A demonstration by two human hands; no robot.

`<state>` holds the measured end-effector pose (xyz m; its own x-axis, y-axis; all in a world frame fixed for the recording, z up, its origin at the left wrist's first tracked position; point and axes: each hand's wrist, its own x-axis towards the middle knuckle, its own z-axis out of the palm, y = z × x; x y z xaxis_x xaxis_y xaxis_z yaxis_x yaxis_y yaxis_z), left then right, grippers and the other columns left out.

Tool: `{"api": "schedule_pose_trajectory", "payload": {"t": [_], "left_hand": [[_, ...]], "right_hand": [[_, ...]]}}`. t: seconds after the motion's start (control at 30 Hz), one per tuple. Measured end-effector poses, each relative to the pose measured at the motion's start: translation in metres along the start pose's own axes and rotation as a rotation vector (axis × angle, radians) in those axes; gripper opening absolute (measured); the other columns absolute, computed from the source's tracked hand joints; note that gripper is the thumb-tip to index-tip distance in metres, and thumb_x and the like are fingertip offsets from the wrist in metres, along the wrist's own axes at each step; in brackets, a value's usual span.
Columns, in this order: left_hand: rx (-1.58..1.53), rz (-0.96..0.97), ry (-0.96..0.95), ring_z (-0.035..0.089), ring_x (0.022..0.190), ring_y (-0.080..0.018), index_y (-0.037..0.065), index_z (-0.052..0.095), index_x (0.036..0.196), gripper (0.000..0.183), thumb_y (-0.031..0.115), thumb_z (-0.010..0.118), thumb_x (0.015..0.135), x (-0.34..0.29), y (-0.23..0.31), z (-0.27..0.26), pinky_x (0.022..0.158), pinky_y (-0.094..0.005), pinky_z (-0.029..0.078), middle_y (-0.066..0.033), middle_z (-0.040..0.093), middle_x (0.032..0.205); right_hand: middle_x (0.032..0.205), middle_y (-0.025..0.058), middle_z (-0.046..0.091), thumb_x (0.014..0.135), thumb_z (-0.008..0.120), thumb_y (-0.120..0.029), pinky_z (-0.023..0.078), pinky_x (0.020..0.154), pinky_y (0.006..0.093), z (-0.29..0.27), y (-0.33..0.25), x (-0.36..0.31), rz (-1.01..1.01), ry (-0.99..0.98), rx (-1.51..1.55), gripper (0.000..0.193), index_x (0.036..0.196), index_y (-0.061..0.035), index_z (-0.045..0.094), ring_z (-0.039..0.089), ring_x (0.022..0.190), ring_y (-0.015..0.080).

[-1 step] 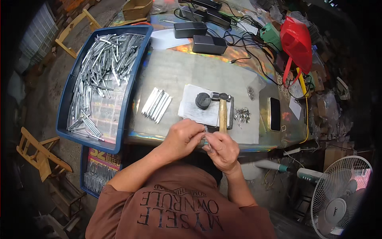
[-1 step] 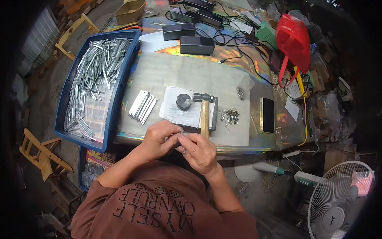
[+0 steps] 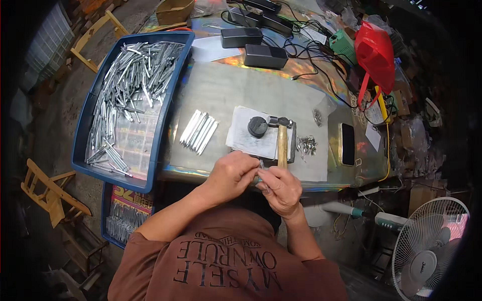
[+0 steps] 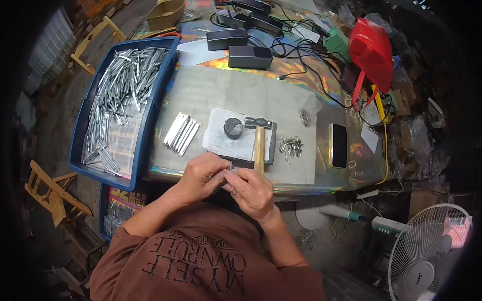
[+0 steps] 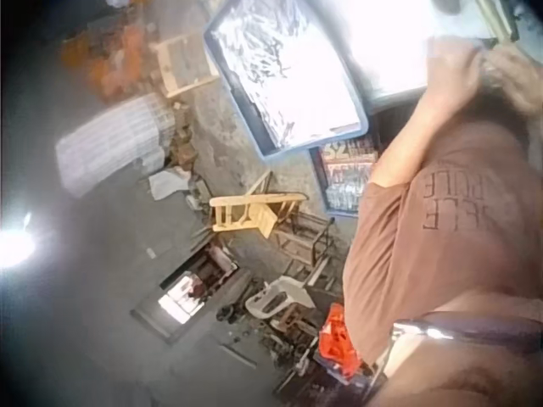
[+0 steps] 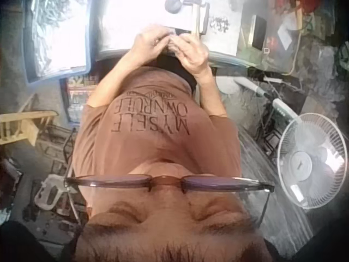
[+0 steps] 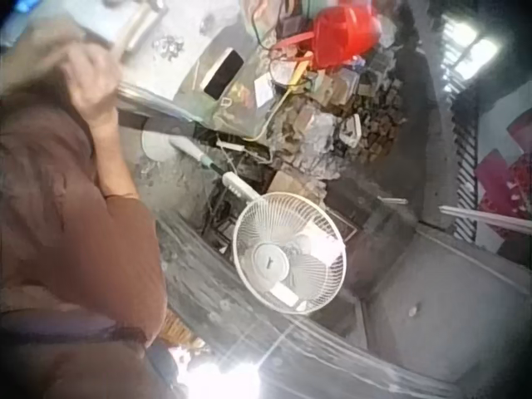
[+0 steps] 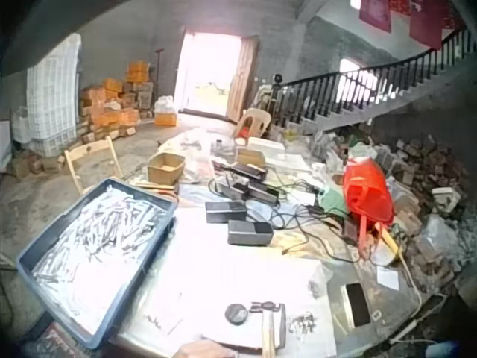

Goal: The person assembles metal components by picking up metal strips and small metal fasteners, attaching the fasteners onto the ends of the strips by hand, and securing each piece using a hammer against a block.

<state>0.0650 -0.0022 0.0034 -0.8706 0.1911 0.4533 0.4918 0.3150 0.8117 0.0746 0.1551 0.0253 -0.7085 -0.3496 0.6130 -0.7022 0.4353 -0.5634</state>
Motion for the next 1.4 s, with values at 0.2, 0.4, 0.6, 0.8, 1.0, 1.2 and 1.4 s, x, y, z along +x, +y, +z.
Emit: {"api": "schedule_pose_trajectory", "payload": {"t": [0.2,0.4,0.6,0.8,1.0,1.2,1.4], "left_hand": [[0.052,0.066,-0.017,0.053,0.062,-0.0248,0.001,0.056,0.076,0.014,-0.001,0.063,0.064,-0.006,-0.002,-0.002,0.054,-0.0320,0.043,-0.0103,0.055,0.068],[0.073,0.075,0.020,0.053,0.062,-0.0237,0.002,0.057,0.075,0.014,0.001,0.065,0.064,-0.013,-0.002,-0.008,0.054,-0.0318,0.043,-0.0084,0.055,0.069],[0.157,-0.003,0.068,0.053,0.062,-0.0237,0.002,0.058,0.075,0.012,0.003,0.065,0.065,-0.021,-0.015,-0.027,0.054,-0.0321,0.042,-0.0094,0.055,0.067],[0.526,-0.166,0.210,0.053,0.063,-0.0284,0.002,0.057,0.075,0.009,0.005,0.062,0.068,-0.030,-0.050,-0.058,0.055,-0.0359,0.042,-0.0123,0.055,0.068],[0.732,-0.234,0.191,0.052,0.062,-0.0297,0.003,0.055,0.074,0.007,0.008,0.059,0.071,-0.031,-0.068,-0.059,0.056,-0.0384,0.042,-0.0124,0.052,0.064],[0.784,-0.216,0.140,0.053,0.061,-0.0273,0.005,0.052,0.070,0.008,0.009,0.059,0.070,-0.032,-0.069,-0.049,0.054,-0.0377,0.043,-0.0101,0.053,0.064],[0.823,-0.210,0.128,0.054,0.061,-0.0263,0.006,0.051,0.069,0.010,0.010,0.060,0.070,-0.029,-0.067,-0.047,0.052,-0.0376,0.044,-0.0093,0.052,0.062]], "right_hand": [[0.066,0.0087,0.055,0.073,0.062,-0.010,0.043,0.048,0.0257,0.014,-0.005,-0.004,0.031,0.153,0.008,0.016,0.086,0.0002,0.059,0.054,0.055,0.0181],[0.065,0.0040,0.056,0.084,0.053,-0.020,0.037,0.047,0.0169,0.017,-0.014,-0.007,0.740,0.219,0.710,0.025,0.088,0.0039,0.058,0.045,0.050,0.0051],[0.072,0.0057,0.055,0.088,0.046,-0.021,0.036,0.049,0.0169,0.014,-0.013,-0.005,0.672,0.126,0.723,0.033,0.107,0.0050,0.050,0.042,0.053,0.0048],[0.069,0.0058,0.052,0.089,0.042,-0.014,0.035,0.047,0.0177,0.001,-0.008,-0.017,0.685,0.145,0.697,0.024,0.100,0.0048,0.052,0.042,0.052,0.0053],[0.067,0.0062,0.053,0.088,0.043,-0.012,0.036,0.047,0.0177,0.002,-0.010,-0.022,0.707,0.132,0.645,0.022,0.097,0.0050,0.054,0.043,0.051,0.0057],[0.066,0.0064,0.054,0.088,0.044,-0.012,0.036,0.046,0.0178,0.003,-0.010,-0.020,0.697,0.128,0.631,0.022,0.096,0.0050,0.054,0.043,0.050,0.0058],[0.066,0.0062,0.055,0.087,0.045,-0.013,0.036,0.045,0.0175,0.004,-0.010,-0.020,0.714,0.093,0.583,0.022,0.096,0.0047,0.055,0.044,0.050,0.0055]]}}
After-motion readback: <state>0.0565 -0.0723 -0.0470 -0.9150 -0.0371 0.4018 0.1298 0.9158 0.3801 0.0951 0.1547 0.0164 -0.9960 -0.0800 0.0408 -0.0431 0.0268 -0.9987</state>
